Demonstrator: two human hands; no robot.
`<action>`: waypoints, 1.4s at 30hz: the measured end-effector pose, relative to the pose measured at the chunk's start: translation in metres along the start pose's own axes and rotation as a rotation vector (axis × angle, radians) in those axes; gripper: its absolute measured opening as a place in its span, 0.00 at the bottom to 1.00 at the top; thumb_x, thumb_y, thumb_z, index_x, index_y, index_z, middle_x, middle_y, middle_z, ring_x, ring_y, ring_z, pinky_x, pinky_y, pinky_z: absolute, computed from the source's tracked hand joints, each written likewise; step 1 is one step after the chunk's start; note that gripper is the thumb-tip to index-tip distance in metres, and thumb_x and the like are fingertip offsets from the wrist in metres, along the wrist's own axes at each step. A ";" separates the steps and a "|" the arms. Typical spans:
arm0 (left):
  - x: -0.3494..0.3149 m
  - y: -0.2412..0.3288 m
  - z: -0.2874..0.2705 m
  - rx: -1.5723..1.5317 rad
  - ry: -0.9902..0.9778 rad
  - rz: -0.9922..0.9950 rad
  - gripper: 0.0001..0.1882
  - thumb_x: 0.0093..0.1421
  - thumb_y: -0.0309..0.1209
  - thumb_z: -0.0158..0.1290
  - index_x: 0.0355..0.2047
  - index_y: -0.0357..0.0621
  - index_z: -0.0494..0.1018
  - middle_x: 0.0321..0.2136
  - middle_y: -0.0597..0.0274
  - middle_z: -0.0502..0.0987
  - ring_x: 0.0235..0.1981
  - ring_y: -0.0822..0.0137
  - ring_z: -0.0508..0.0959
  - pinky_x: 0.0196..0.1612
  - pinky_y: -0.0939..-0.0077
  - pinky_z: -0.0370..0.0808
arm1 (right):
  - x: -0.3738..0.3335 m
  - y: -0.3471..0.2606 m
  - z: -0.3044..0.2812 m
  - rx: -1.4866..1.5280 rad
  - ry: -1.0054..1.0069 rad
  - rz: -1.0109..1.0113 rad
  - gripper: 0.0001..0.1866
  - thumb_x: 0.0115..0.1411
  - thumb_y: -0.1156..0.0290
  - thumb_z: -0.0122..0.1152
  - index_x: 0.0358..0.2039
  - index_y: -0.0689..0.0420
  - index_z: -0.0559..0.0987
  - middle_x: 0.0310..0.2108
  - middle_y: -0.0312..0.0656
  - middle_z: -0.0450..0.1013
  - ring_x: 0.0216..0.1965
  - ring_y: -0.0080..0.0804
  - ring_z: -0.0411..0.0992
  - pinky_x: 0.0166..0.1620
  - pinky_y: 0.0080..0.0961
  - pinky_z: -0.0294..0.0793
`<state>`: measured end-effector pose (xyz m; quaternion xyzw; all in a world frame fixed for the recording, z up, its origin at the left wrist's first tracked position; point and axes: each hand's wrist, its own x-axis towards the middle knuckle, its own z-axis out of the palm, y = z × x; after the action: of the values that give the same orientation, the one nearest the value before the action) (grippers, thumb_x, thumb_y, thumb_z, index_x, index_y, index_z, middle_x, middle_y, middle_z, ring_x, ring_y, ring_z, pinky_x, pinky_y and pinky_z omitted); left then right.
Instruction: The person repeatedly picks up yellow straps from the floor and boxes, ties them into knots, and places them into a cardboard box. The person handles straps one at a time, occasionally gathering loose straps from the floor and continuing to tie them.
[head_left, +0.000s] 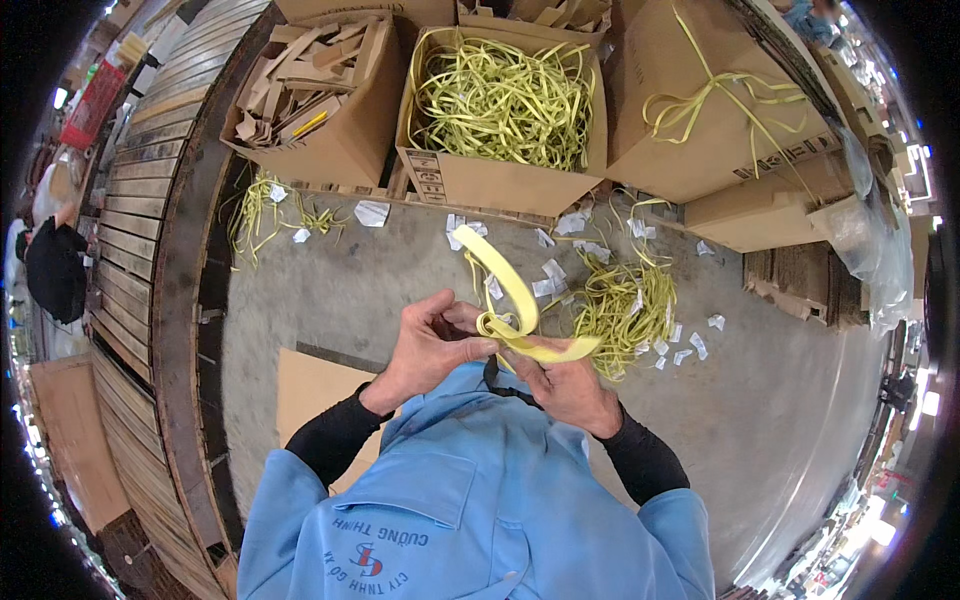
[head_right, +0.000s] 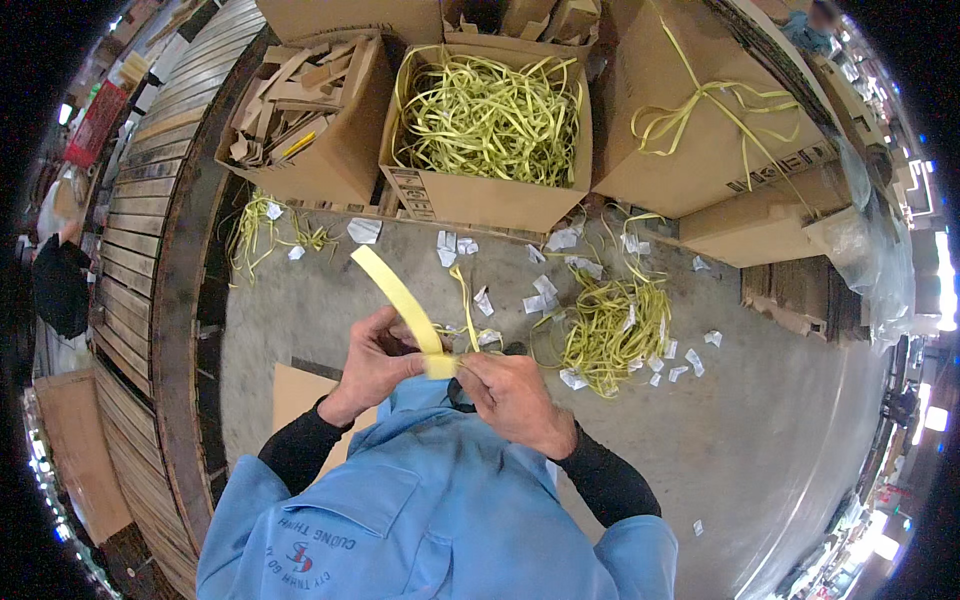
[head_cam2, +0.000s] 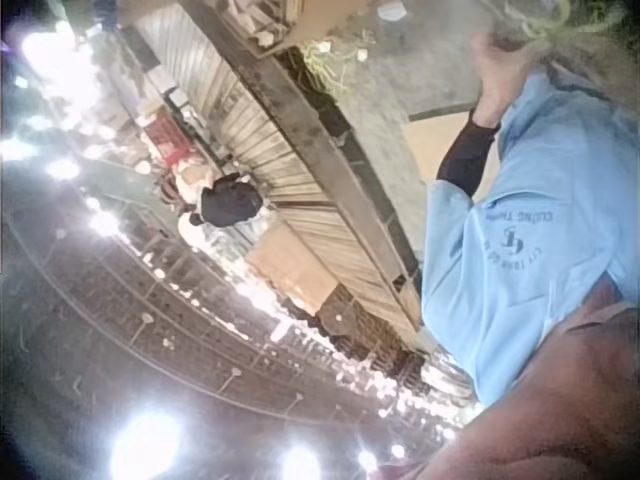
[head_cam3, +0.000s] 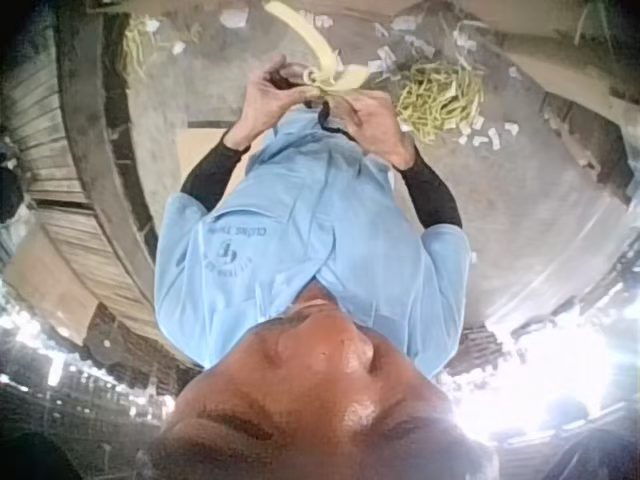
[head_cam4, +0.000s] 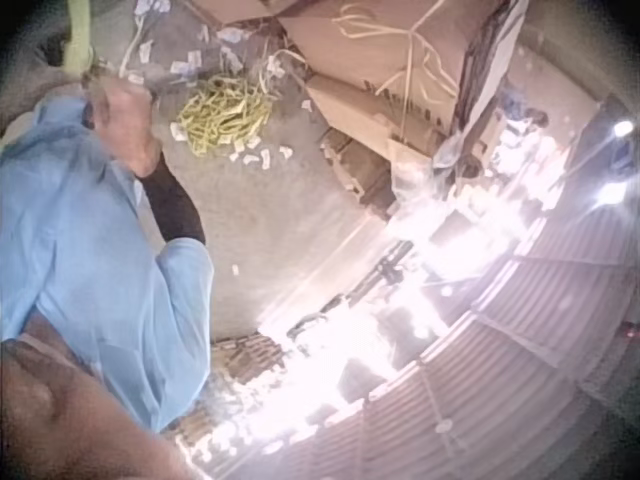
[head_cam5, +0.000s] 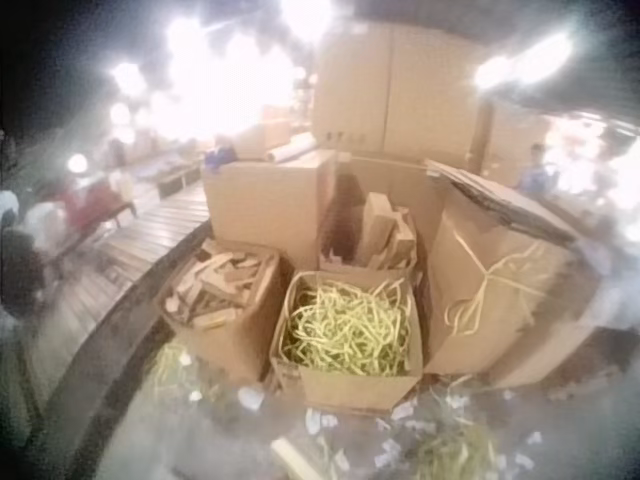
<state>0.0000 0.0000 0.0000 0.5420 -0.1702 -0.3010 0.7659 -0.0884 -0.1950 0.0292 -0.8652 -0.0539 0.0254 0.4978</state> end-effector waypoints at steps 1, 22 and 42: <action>-0.002 0.001 0.002 0.010 0.028 -0.034 0.17 0.57 0.18 0.61 0.46 0.33 0.69 0.42 0.50 0.81 0.42 0.65 0.81 0.43 0.70 0.82 | -0.001 0.001 0.000 -0.041 0.024 -0.043 0.11 0.60 0.73 0.60 0.43 0.57 0.78 0.27 0.48 0.76 0.26 0.47 0.76 0.28 0.36 0.76; -0.008 0.013 -0.023 0.410 -0.045 0.026 0.12 0.52 0.30 0.68 0.26 0.38 0.76 0.20 0.66 0.73 0.24 0.75 0.69 0.27 0.76 0.66 | 0.012 0.002 0.014 0.102 -0.062 0.109 0.14 0.57 0.72 0.64 0.42 0.64 0.79 0.33 0.54 0.77 0.35 0.47 0.77 0.40 0.36 0.75; -0.027 0.002 -0.016 0.515 -0.212 -0.102 0.14 0.51 0.29 0.69 0.23 0.37 0.73 0.22 0.66 0.73 0.27 0.77 0.70 0.31 0.76 0.68 | -0.001 0.029 -0.006 -0.197 -0.146 -0.392 0.12 0.57 0.72 0.62 0.42 0.58 0.78 0.32 0.43 0.73 0.30 0.43 0.76 0.30 0.35 0.78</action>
<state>-0.0107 0.0290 -0.0020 0.6920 -0.2927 -0.3410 0.5649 -0.0868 -0.2152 0.0073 -0.8786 -0.2589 -0.0147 0.4009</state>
